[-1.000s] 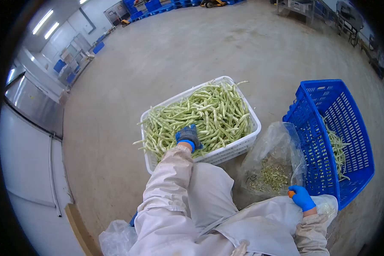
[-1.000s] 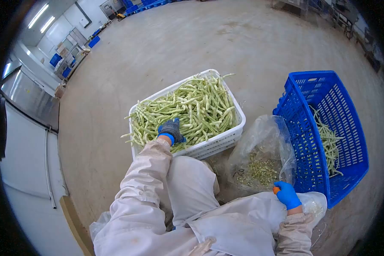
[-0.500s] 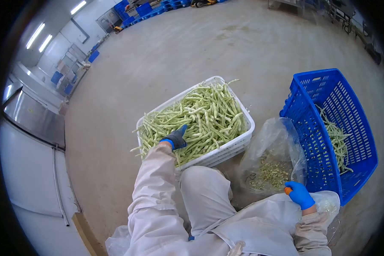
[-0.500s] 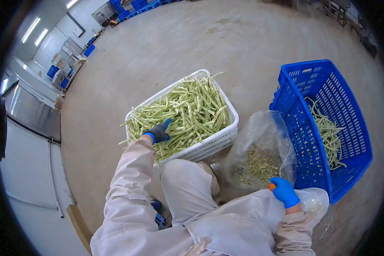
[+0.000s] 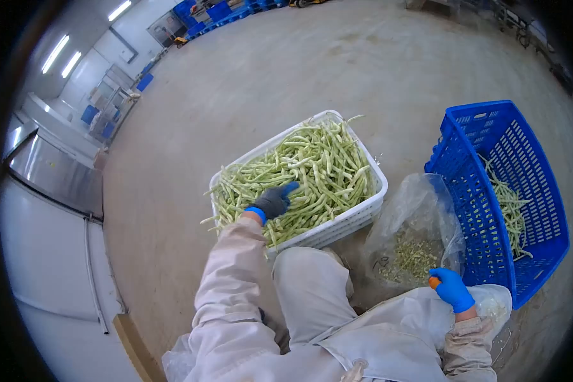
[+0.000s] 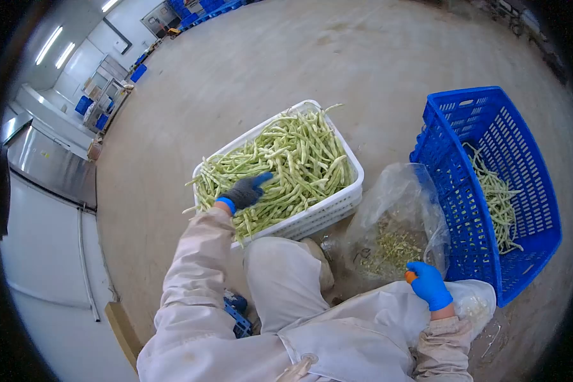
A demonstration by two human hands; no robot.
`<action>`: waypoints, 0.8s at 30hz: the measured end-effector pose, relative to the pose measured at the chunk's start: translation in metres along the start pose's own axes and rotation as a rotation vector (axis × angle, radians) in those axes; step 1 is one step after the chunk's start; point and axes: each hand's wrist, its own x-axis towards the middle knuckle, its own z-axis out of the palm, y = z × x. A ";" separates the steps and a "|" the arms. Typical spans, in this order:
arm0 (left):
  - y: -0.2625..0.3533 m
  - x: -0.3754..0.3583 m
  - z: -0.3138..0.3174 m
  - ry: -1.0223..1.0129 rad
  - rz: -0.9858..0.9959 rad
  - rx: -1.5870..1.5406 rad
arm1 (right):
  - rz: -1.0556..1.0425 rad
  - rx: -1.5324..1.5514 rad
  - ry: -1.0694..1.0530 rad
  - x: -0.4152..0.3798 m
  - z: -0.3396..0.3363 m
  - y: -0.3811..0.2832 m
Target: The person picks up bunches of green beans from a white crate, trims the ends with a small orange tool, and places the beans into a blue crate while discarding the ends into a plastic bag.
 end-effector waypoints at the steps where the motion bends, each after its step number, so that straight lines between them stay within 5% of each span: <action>1: -0.004 0.007 0.024 -0.026 -0.006 0.126 | 0.006 -0.002 -0.005 0.000 0.001 0.001; 3: 0.001 0.003 0.057 0.188 0.057 0.532 | 0.016 -0.011 -0.008 -0.002 -0.004 -0.001; 7: 0.042 0.007 0.051 0.121 -0.112 0.691 | 0.046 -0.016 -0.024 -0.003 -0.005 -0.001; 9: 0.054 0.020 0.036 -0.095 -0.285 0.580 | 0.030 -0.014 -0.021 0.000 0.001 0.002; 13: 0.050 0.039 0.056 -0.008 -0.363 0.499 | -0.005 -0.069 -0.025 0.004 0.002 0.000; 17: 0.027 0.047 0.039 -0.098 -0.163 0.455 | -0.018 -0.052 -0.019 0.000 -0.003 -0.005; 24: 0.002 0.024 -0.047 -0.122 -0.275 0.116 | -0.010 0.000 0.008 -0.004 -0.008 -0.010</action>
